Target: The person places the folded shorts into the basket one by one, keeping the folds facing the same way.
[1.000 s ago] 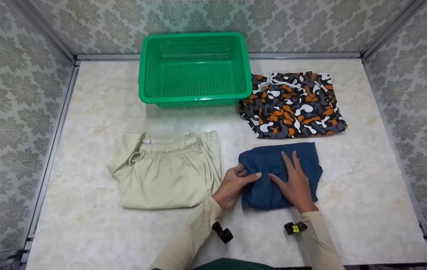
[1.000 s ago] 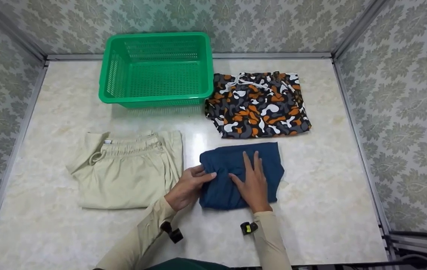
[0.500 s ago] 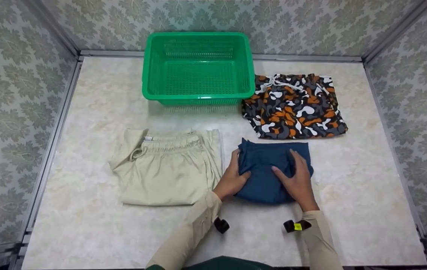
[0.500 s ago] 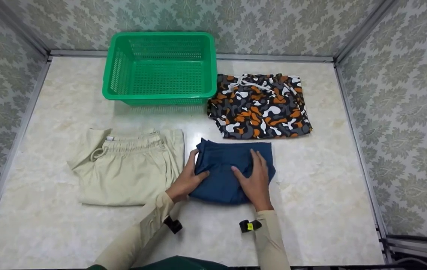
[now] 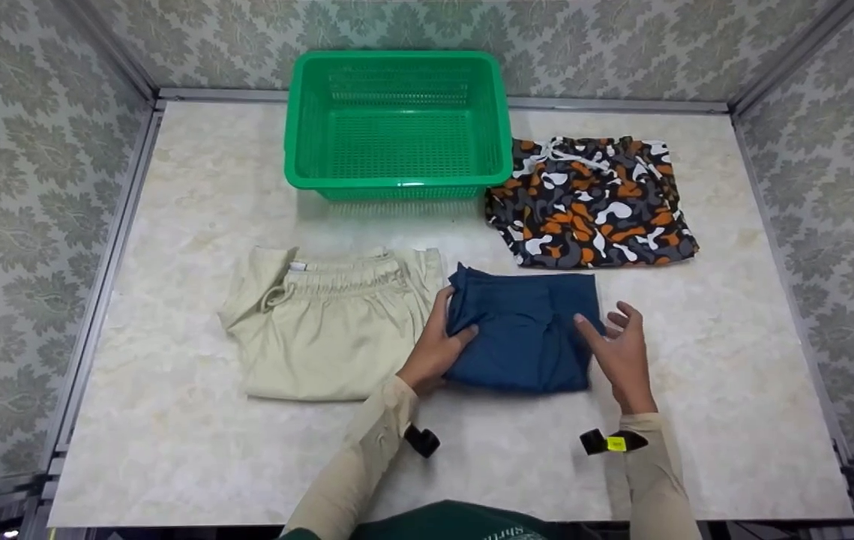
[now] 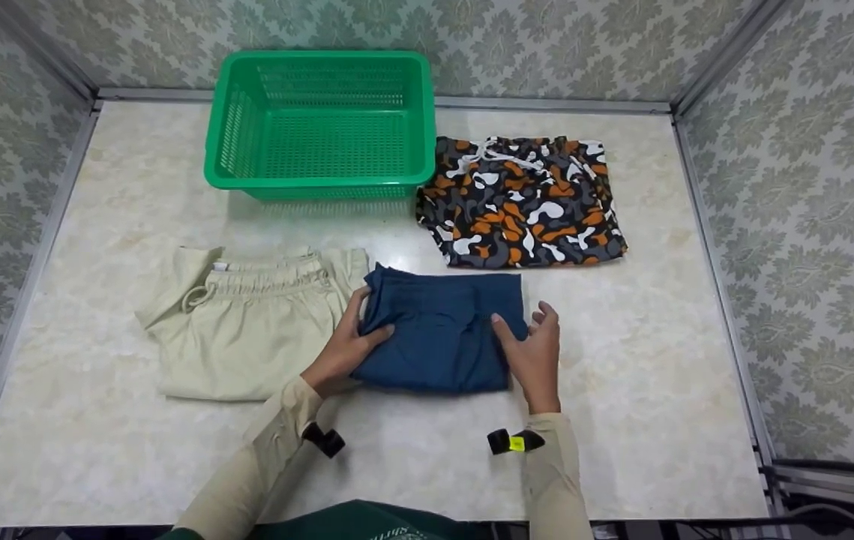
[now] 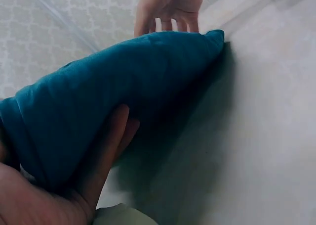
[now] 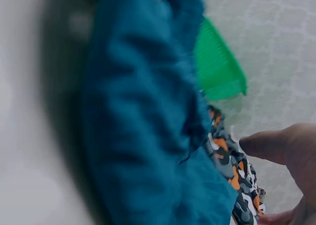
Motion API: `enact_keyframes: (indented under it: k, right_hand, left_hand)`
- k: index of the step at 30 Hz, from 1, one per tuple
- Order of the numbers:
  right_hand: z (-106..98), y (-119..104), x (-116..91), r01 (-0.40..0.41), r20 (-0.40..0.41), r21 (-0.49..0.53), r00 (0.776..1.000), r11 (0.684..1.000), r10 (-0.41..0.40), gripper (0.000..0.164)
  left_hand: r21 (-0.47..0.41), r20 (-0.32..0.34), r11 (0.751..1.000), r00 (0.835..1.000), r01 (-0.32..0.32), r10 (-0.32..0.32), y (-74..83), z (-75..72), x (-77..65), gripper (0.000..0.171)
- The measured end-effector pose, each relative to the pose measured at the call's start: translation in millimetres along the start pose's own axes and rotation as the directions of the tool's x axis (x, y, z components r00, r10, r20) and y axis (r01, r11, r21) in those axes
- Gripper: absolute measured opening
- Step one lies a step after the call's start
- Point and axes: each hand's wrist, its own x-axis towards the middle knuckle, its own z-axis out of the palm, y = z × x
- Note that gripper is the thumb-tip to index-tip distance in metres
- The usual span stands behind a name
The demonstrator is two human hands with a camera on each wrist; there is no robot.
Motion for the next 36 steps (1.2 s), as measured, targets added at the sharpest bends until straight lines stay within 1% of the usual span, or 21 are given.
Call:
enact_keyframes:
  k: [2,4,6,8,9,10,11,12,14,15,16,17,20,22,23,25,27,29,31,33,36]
  right_hand:
    - [0,-2,1,-0.066,0.038,0.092,0.997,0.994,0.063,0.104]
    - [1,-4,3,-0.137,0.079,0.173,0.989,0.975,0.125,0.104]
    - [3,-5,5,-0.209,0.127,0.267,0.975,0.941,0.181,0.103]
    - [5,-8,8,-0.264,0.170,0.343,0.961,0.901,0.217,0.101]
    - [6,-9,10,-0.285,0.197,0.385,0.955,0.878,0.223,0.100]
    - [7,-9,11,-0.300,0.223,0.438,0.950,0.847,0.220,0.097]
    - [7,-10,11,-0.311,0.248,0.485,0.945,0.817,0.212,0.094]
    - [7,-10,12,-0.319,0.276,0.518,0.941,0.794,0.199,0.093]
    - [8,-10,12,-0.330,0.331,0.557,0.930,0.762,0.161,0.090]
    - [8,-10,12,-0.336,0.359,0.564,0.922,0.754,0.143,0.088]
    - [10,-9,12,-0.335,0.371,0.562,0.919,0.757,0.131,0.084]
    - [11,-9,12,-0.332,0.377,0.537,0.917,0.775,0.131,0.081]
    - [16,-9,12,-0.314,0.383,0.425,0.912,0.849,0.146,0.072]
    - [20,-9,12,-0.305,0.377,0.343,0.911,0.889,0.167,0.066]
    - [22,-9,12,-0.299,0.374,0.290,0.910,0.909,0.180,0.068]
    - [26,-10,13,-0.272,0.367,0.182,0.910,0.945,0.192,0.077]
    - [29,-11,13,-0.232,0.339,0.076,0.921,0.970,0.194,0.086]
    - [30,-11,12,-0.187,0.301,-0.037,0.935,0.982,0.189,0.099]
    - [30,-12,13,-0.145,0.273,-0.127,0.946,0.981,0.175,0.104]
    - [31,-12,14,-0.114,0.262,-0.192,0.951,0.975,0.163,0.106]
    - [32,-12,18,-0.086,0.261,-0.227,0.954,0.970,0.145,0.099]
  left_hand:
    - [-0.023,-0.009,1.000,1.000,0.020,-0.021,1.6,-1.8,-1.1,0.072]
    - [-0.014,-0.016,0.999,0.999,0.052,-0.052,3.6,-3.3,-2.3,0.073]
    - [0.001,-0.021,0.996,0.995,0.093,-0.093,6.0,-4.8,-3.4,0.075]
    - [0.010,-0.027,0.990,0.990,0.141,-0.141,8.8,-6.8,-3.9,0.077]
    - [0.009,-0.028,0.987,0.986,0.163,-0.163,10.4,-7.7,-3.9,0.078]
    - [0.004,-0.028,0.984,0.983,0.179,-0.179,11.9,-8.5,-3.8,0.080]
    - [0.003,-0.027,0.982,0.982,0.188,-0.188,13.0,-9.4,-3.6,0.081]
    - [0.001,-0.020,0.981,0.981,0.193,-0.193,14.4,-10.0,-3.7,0.082]
    - [0.004,-0.001,0.981,0.981,0.194,-0.193,15.9,-11.1,-3.5,0.084]
    - [0.004,0.011,0.982,0.982,0.190,-0.190,16.0,-11.5,-3.5,0.084]
    - [0.016,0.020,0.983,0.983,0.183,-0.183,15.6,-11.7,-3.4,0.085]
    - [0.032,0.031,0.983,0.983,0.179,-0.180,15.1,-11.9,-3.5,0.086]
    - [0.069,0.052,0.982,0.982,0.179,-0.182,12.5,-11.7,-4.0,0.087]
    - [0.095,0.057,0.980,0.982,0.175,-0.181,10.3,-11.2,-3.9,0.089]
    - [0.089,0.060,0.980,0.981,0.177,-0.183,9.0,-10.8,-3.9,0.090]
    - [0.087,0.061,0.982,0.983,0.170,-0.176,6.9,-10.2,-4.3,0.092]
    - [0.091,0.061,0.983,0.984,0.162,-0.168,5.4,-9.8,-5.3,0.093]
    - [0.094,0.065,0.983,0.984,0.157,-0.163,4.6,-9.6,-5.7,0.094]
    - [0.106,0.070,0.984,0.986,0.143,-0.151,4.2,-9.9,-5.1,0.092]
    - [0.103,0.072,0.987,0.989,0.123,-0.131,3.2,-10.8,-3.3,0.091]
    - [0.091,0.081,0.992,0.992,0.089,-0.097,1.7,-12.4,-1.0,0.087]
